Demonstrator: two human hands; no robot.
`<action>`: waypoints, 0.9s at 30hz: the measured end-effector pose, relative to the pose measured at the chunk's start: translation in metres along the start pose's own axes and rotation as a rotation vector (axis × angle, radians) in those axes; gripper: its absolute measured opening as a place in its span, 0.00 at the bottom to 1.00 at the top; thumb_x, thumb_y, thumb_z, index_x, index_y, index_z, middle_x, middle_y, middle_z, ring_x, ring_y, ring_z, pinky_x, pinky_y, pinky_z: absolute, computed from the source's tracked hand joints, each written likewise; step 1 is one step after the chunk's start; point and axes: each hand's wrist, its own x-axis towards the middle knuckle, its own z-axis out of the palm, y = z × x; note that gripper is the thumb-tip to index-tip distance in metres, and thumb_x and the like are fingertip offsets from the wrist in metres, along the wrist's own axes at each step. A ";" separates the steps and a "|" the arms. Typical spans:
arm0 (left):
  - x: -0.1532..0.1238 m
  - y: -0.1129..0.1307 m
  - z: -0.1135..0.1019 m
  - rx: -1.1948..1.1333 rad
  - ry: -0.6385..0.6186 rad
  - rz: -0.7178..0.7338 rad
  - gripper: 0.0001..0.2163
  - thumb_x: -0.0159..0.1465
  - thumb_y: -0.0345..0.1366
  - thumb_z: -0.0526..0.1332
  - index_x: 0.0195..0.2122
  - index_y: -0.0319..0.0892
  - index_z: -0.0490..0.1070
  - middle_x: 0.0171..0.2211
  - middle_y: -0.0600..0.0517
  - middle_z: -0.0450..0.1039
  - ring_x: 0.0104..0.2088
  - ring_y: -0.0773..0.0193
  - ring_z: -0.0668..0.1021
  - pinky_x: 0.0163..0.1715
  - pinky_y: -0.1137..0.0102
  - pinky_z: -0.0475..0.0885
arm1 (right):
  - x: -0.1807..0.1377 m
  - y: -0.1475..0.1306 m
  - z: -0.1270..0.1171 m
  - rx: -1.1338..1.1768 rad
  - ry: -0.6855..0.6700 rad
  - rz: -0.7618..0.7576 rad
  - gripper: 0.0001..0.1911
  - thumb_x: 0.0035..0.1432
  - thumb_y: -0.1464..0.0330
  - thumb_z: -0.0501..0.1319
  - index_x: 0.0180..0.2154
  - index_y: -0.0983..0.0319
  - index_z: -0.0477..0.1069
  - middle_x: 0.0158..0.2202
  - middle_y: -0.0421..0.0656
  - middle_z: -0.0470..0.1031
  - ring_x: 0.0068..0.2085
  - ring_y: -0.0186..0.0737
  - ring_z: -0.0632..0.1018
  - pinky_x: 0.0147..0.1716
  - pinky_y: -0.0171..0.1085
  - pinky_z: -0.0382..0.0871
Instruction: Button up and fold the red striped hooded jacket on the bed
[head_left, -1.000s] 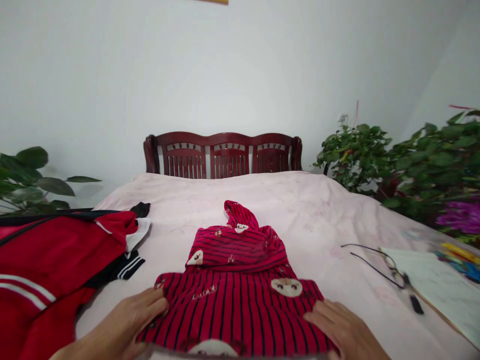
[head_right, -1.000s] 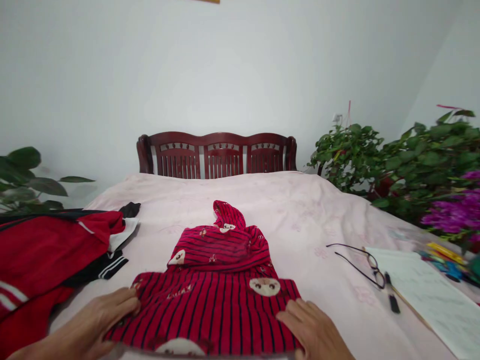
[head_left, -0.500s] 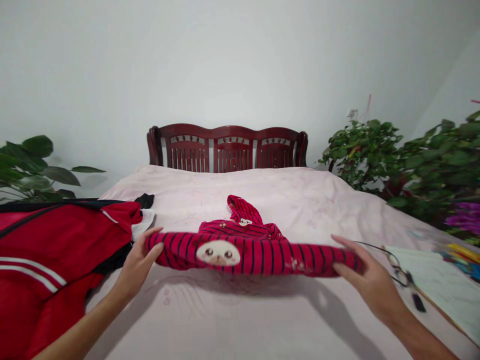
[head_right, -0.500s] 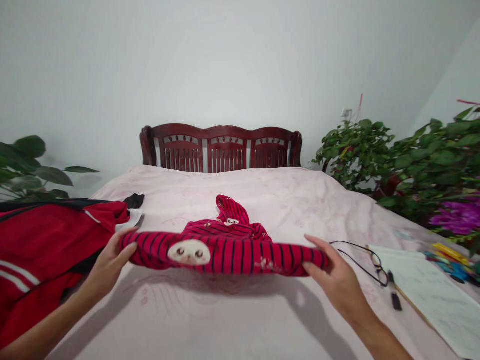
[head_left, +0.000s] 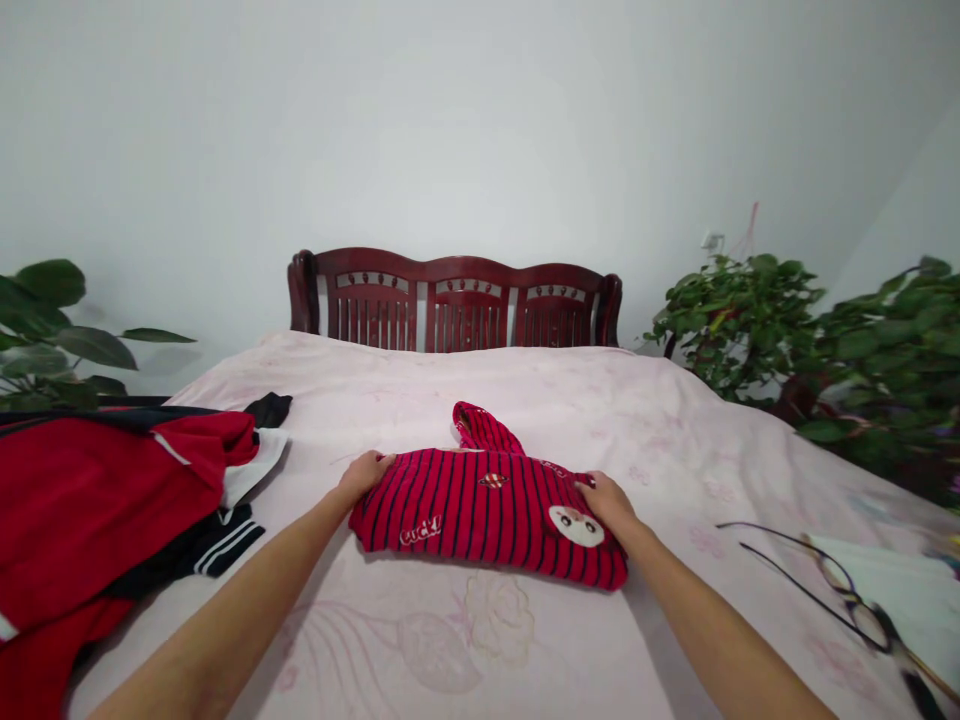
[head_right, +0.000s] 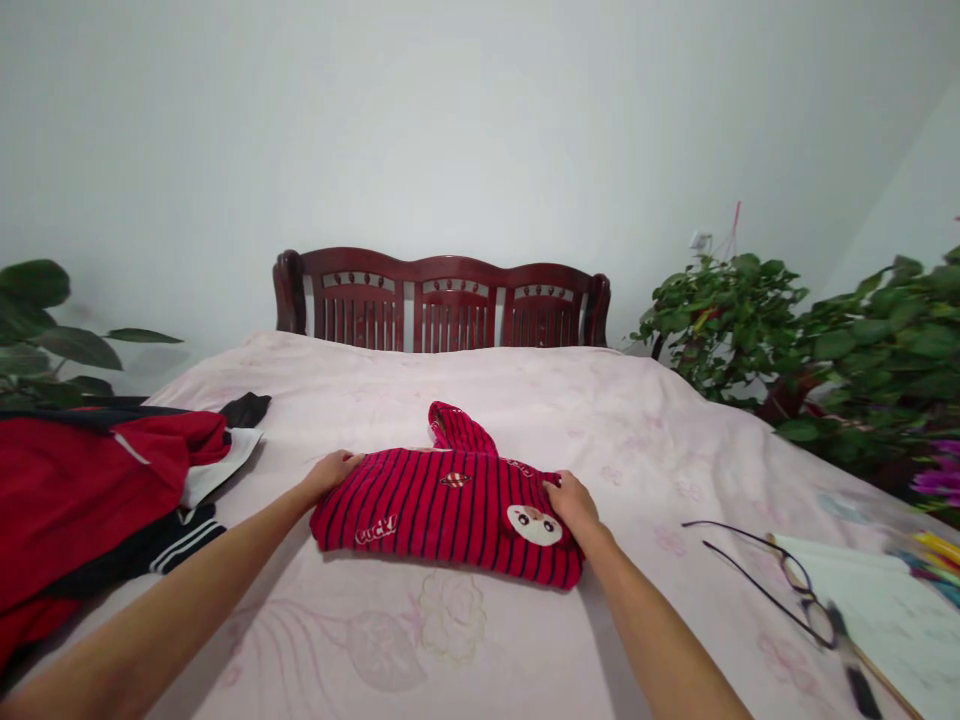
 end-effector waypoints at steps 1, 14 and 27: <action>0.000 -0.001 -0.003 0.022 0.004 0.022 0.20 0.62 0.49 0.55 0.43 0.37 0.75 0.45 0.36 0.78 0.50 0.44 0.78 0.48 0.58 0.70 | 0.002 -0.001 -0.003 -0.024 0.013 -0.002 0.22 0.55 0.63 0.60 0.50 0.63 0.73 0.50 0.55 0.76 0.51 0.54 0.77 0.51 0.49 0.69; 0.000 0.060 -0.026 0.121 -0.575 0.451 0.30 0.45 0.55 0.69 0.47 0.45 0.76 0.48 0.47 0.79 0.48 0.48 0.79 0.49 0.60 0.72 | 0.030 -0.049 -0.020 0.172 -0.861 -0.308 0.30 0.42 0.53 0.69 0.46 0.62 0.75 0.44 0.47 0.81 0.43 0.47 0.80 0.45 0.43 0.72; -0.087 0.077 -0.093 0.454 0.282 0.772 0.16 0.56 0.41 0.63 0.45 0.44 0.71 0.42 0.44 0.72 0.46 0.48 0.72 0.48 0.58 0.64 | -0.048 -0.103 -0.102 -0.408 0.106 -0.833 0.15 0.52 0.63 0.61 0.42 0.61 0.73 0.39 0.47 0.76 0.43 0.48 0.73 0.45 0.42 0.60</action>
